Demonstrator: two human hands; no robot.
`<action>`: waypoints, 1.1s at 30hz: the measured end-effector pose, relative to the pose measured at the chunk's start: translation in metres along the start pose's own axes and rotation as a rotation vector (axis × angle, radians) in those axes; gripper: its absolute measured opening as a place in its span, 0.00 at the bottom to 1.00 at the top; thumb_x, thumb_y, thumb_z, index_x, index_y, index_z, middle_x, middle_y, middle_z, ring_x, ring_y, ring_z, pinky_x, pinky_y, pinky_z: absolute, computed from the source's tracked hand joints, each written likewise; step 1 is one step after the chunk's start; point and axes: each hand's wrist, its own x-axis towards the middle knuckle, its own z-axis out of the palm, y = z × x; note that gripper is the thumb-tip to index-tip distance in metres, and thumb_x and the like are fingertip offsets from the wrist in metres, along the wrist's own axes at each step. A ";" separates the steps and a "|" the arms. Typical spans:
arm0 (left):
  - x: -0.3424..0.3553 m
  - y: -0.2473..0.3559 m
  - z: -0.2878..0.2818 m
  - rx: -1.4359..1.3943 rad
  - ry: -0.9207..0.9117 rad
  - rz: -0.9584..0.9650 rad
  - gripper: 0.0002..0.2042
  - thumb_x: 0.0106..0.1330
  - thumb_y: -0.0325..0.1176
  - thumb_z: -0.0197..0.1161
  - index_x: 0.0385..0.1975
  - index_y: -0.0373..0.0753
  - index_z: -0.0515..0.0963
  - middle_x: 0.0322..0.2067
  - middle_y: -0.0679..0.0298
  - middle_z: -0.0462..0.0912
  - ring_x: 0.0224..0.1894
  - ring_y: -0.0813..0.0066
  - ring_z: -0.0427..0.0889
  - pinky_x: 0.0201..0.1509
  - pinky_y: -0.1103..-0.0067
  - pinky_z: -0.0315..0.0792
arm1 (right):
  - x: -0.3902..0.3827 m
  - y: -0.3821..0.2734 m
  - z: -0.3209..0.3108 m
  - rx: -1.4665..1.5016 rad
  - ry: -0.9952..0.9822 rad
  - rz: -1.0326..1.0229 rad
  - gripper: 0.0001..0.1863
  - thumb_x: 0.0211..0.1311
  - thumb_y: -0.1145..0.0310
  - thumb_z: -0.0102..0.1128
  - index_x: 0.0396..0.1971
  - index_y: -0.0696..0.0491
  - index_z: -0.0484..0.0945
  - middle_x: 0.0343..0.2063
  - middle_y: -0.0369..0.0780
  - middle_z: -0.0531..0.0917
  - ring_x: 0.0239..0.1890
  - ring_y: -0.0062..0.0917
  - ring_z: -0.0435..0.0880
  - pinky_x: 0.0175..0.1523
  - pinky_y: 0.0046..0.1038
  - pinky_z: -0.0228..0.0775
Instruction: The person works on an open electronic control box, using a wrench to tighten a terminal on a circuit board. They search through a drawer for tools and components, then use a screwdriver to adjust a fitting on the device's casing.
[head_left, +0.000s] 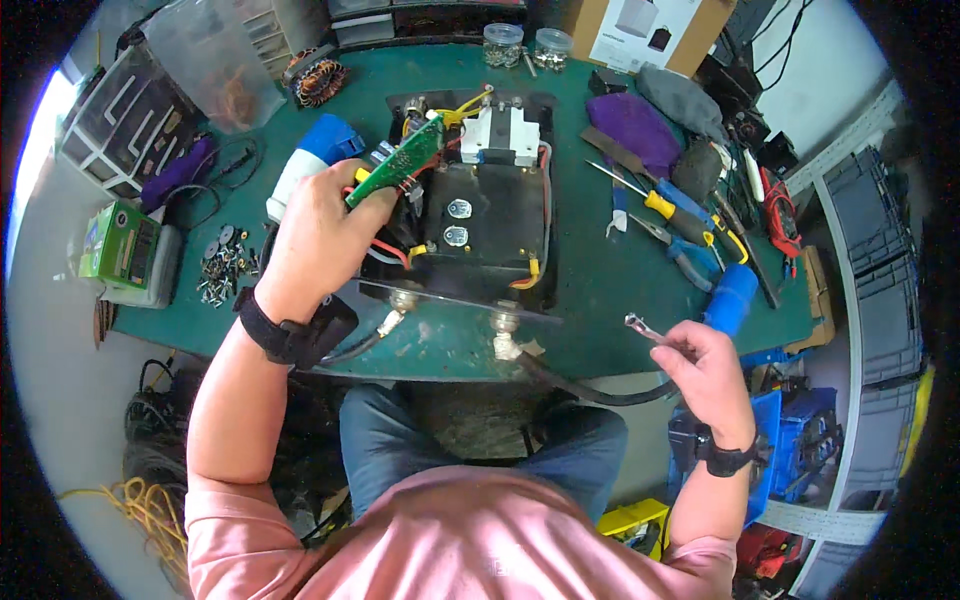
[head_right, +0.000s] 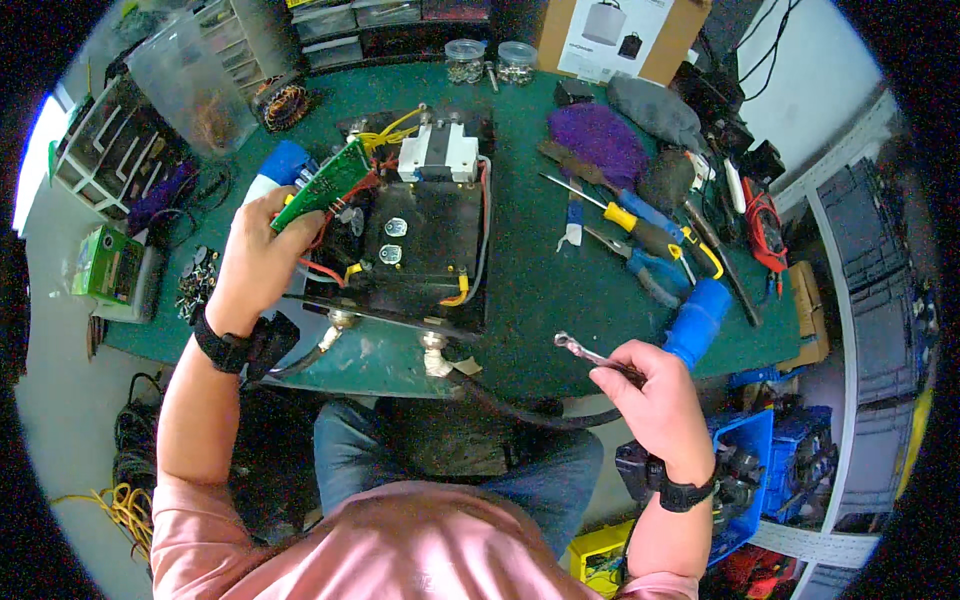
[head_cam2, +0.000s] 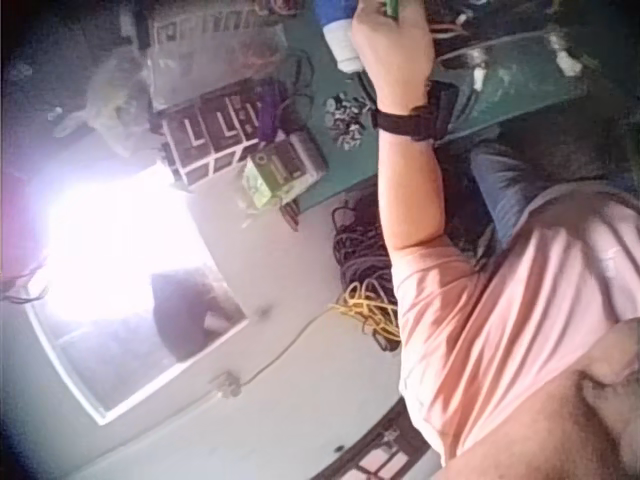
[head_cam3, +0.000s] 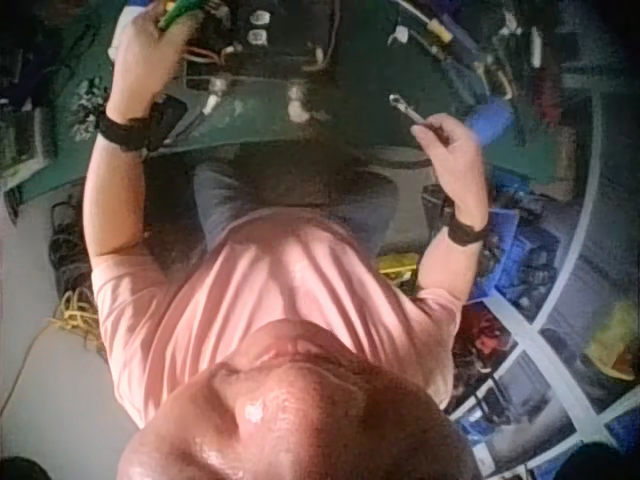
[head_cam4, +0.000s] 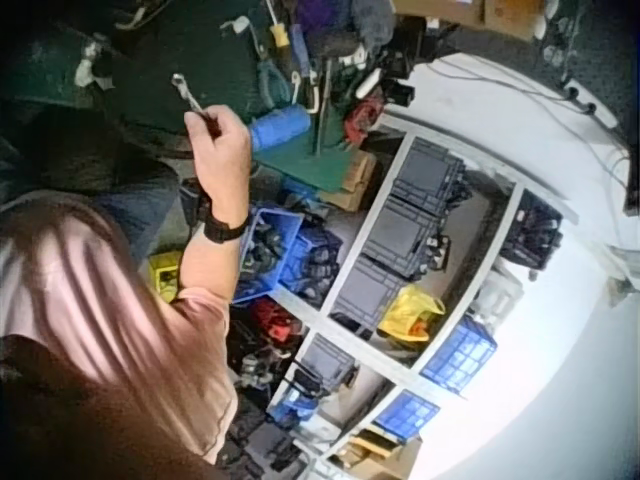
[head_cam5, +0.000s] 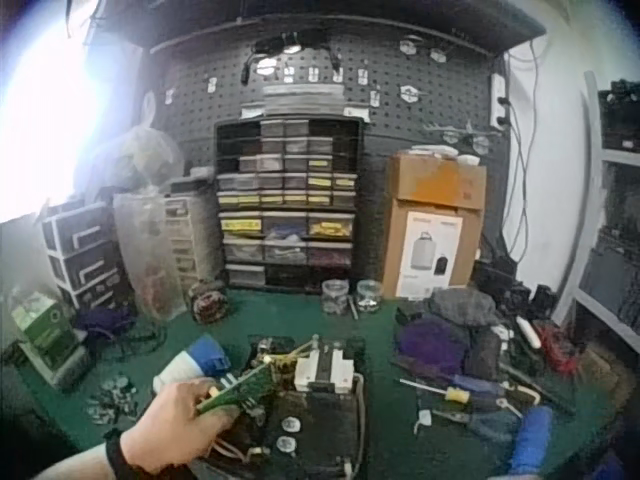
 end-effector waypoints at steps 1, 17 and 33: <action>0.000 0.001 0.001 -0.012 -0.004 -0.021 0.12 0.60 0.35 0.61 0.29 0.29 0.77 0.19 0.56 0.76 0.23 0.70 0.73 0.31 0.72 0.68 | 0.001 0.008 0.001 -0.035 0.003 0.031 0.07 0.60 0.71 0.65 0.30 0.60 0.78 0.19 0.36 0.77 0.24 0.15 0.71 0.29 0.24 0.63; 0.003 -0.012 0.003 -0.004 0.023 -0.001 0.13 0.58 0.37 0.61 0.30 0.31 0.79 0.20 0.55 0.77 0.25 0.66 0.75 0.32 0.71 0.67 | 0.028 0.045 0.014 -0.089 0.043 -0.193 0.08 0.64 0.71 0.55 0.35 0.61 0.77 0.33 0.51 0.80 0.39 0.47 0.80 0.43 0.39 0.71; 0.005 -0.011 -0.002 0.059 -0.038 0.020 0.12 0.61 0.36 0.58 0.30 0.30 0.77 0.24 0.65 0.77 0.28 0.78 0.71 0.37 0.77 0.67 | 0.025 0.047 0.018 -0.079 0.099 -0.229 0.07 0.64 0.72 0.55 0.33 0.61 0.77 0.33 0.50 0.80 0.38 0.47 0.79 0.44 0.39 0.71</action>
